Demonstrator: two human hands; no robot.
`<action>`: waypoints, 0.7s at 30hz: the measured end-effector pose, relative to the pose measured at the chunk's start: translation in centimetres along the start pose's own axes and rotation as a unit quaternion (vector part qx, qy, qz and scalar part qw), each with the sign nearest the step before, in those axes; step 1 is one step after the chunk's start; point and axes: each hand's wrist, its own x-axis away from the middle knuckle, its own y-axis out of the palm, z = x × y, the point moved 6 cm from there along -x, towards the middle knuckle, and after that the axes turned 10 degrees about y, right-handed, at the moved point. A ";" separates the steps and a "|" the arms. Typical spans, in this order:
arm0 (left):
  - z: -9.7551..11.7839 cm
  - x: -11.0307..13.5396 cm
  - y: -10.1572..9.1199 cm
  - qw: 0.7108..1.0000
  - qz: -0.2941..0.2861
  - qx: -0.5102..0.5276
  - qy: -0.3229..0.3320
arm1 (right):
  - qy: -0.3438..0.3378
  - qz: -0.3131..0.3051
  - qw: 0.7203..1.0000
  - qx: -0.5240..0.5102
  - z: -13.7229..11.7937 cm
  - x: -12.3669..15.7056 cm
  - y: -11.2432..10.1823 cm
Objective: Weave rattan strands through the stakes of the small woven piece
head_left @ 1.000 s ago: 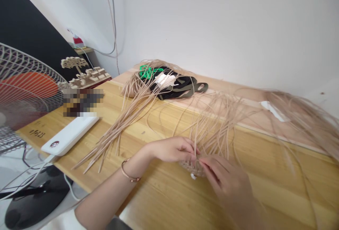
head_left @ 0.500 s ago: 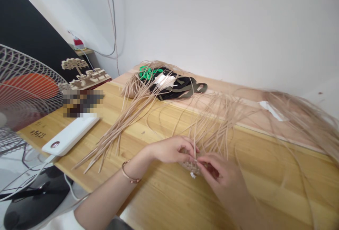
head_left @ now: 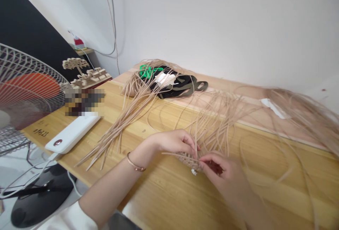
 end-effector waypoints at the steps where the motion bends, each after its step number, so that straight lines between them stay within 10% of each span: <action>1: -0.1 -0.1 0.0 1.000 0.005 0.005 -0.014 | 0.002 0.002 1.000 0.000 0.1 0.0 0.0; 21: 0.4 -0.4 0.0 0.999 -0.014 -0.027 -0.033 | 0.018 0.003 1.000 -0.013 0.3 0.0 -0.1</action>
